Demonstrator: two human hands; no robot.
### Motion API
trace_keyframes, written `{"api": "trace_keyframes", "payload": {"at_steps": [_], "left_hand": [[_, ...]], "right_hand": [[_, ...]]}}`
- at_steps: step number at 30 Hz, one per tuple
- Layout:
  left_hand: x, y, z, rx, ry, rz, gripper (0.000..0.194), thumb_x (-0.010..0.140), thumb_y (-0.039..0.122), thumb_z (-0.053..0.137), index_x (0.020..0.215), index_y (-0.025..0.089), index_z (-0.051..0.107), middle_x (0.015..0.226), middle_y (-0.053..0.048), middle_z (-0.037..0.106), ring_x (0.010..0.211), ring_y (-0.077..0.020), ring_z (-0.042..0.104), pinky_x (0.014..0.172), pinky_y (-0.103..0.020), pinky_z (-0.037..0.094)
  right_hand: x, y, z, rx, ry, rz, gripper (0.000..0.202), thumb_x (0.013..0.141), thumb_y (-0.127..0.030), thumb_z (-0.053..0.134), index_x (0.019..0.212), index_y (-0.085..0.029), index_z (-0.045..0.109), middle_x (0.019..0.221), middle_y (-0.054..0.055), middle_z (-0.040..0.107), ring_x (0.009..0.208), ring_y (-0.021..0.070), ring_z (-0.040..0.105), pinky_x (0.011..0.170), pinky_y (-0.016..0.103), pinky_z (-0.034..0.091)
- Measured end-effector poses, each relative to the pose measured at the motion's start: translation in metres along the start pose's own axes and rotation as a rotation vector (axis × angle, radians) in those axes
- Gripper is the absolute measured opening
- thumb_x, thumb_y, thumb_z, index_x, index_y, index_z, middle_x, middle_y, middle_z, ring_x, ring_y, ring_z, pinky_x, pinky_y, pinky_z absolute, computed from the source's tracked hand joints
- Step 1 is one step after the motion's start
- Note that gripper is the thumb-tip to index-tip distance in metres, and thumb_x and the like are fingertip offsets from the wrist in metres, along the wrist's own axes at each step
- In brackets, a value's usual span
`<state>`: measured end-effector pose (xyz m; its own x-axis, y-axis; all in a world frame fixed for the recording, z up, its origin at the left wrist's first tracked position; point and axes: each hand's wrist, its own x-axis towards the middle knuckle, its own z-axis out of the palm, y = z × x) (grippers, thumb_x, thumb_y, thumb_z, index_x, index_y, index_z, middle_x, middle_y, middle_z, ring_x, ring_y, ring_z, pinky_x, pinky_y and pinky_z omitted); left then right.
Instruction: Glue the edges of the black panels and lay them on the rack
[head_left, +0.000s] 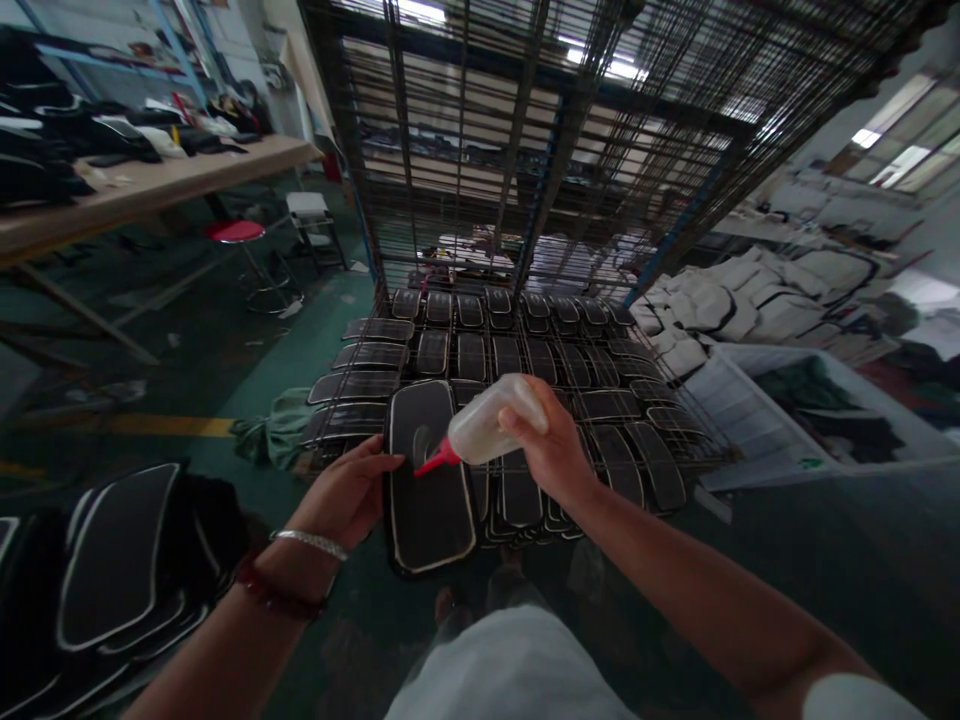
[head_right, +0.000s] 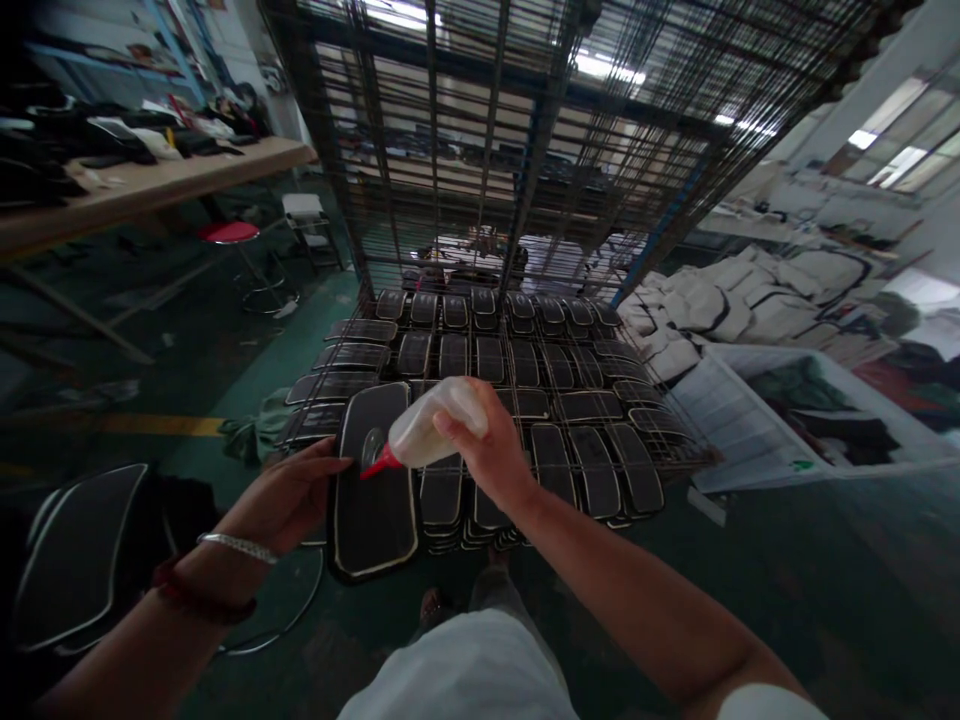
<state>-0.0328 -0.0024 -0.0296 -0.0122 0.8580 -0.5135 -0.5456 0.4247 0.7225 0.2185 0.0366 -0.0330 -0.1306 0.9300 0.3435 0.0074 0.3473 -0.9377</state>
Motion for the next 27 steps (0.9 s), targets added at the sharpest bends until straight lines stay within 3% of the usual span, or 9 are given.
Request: {"api": "trace_keyframes", "payload": {"at_steps": [4,9,11,15,17,19,21,25,27], "left_hand": [[0.002,0.001,-0.006,-0.009,-0.027,-0.024,0.035,0.076,-0.008,0.068,0.103,0.013,0.076,0.083,-0.010,0.087,0.060,-0.0265,0.083,0.057,-0.038,0.073],[-0.001,0.001,-0.006,-0.016,-0.040,-0.034,0.040,0.076,-0.009,0.068,0.109,0.013,0.077,0.084,-0.010,0.087,0.061,-0.0272,0.084,0.059,-0.036,0.073],[-0.001,0.002,-0.005,-0.017,-0.024,-0.029,0.040,0.077,-0.009,0.067,0.108,0.013,0.076,0.082,-0.010,0.087,0.058,-0.0263,0.083,0.058,-0.036,0.072],[0.006,0.004,-0.013,-0.035,0.018,-0.007,0.041,0.078,-0.009,0.064,0.111,0.012,0.075,0.076,-0.008,0.085,0.054,-0.0255,0.081,0.053,-0.034,0.070],[0.013,0.004,-0.022,-0.048,0.048,0.003,0.039,0.079,-0.009,0.063,0.110,0.013,0.075,0.075,-0.008,0.085,0.055,-0.0258,0.081,0.051,-0.033,0.069],[0.021,0.004,-0.034,-0.056,0.103,0.005,0.036,0.079,-0.008,0.063,0.106,0.014,0.074,0.075,-0.008,0.084,0.057,-0.0268,0.082,0.052,-0.033,0.069],[0.031,0.007,-0.047,-0.051,0.175,0.007,0.036,0.080,-0.007,0.063,0.105,0.016,0.074,0.072,-0.006,0.083,0.059,-0.0278,0.083,0.055,-0.034,0.070],[0.058,0.023,-0.059,-0.021,0.269,0.052,0.042,0.082,-0.009,0.058,0.111,0.017,0.073,0.067,-0.002,0.080,0.057,-0.0268,0.083,0.054,-0.031,0.070],[0.074,0.034,-0.055,0.000,0.272,0.050,0.041,0.084,-0.009,0.056,0.110,0.017,0.073,0.064,-0.002,0.079,0.056,-0.0268,0.082,0.054,-0.031,0.070]], "right_hand": [[0.012,-0.004,-0.018,0.026,-0.142,0.052,0.050,0.092,-0.062,0.087,0.128,-0.030,0.074,0.108,0.004,0.076,0.092,0.0255,0.070,0.082,0.042,0.059],[0.031,-0.015,-0.026,-0.022,0.008,-0.075,0.056,0.087,-0.060,0.092,0.133,-0.036,0.070,0.121,0.005,0.074,0.110,0.0301,0.070,0.094,0.048,0.062],[0.027,-0.014,-0.021,0.017,-0.009,-0.048,0.060,0.085,-0.060,0.093,0.135,-0.036,0.069,0.121,0.006,0.074,0.111,0.0313,0.071,0.092,0.048,0.064],[0.014,0.001,-0.014,0.249,-0.154,0.216,0.050,0.084,-0.059,0.096,0.118,-0.027,0.077,0.100,0.006,0.077,0.085,0.0255,0.072,0.070,0.039,0.064],[0.014,0.010,-0.023,0.457,-0.122,0.369,0.044,0.085,-0.059,0.095,0.106,-0.025,0.077,0.092,0.005,0.078,0.076,0.0240,0.072,0.057,0.034,0.061],[0.019,0.015,-0.045,0.666,0.030,0.402,0.040,0.088,-0.057,0.092,0.106,-0.025,0.077,0.099,0.007,0.080,0.080,0.0254,0.077,0.049,0.030,0.059],[0.024,0.015,-0.080,0.805,0.226,0.316,0.035,0.092,-0.051,0.088,0.115,-0.026,0.077,0.113,0.008,0.081,0.094,0.0259,0.080,0.048,0.026,0.060],[0.014,0.005,-0.174,0.932,0.644,0.178,0.024,0.104,-0.036,0.066,0.121,-0.022,0.075,0.117,0.011,0.080,0.102,0.0224,0.082,0.047,0.017,0.061],[-0.004,0.002,-0.217,1.002,0.901,0.188,0.037,0.114,-0.037,0.045,0.127,-0.021,0.075,0.117,0.012,0.079,0.095,0.0220,0.083,0.041,0.015,0.057]]}}
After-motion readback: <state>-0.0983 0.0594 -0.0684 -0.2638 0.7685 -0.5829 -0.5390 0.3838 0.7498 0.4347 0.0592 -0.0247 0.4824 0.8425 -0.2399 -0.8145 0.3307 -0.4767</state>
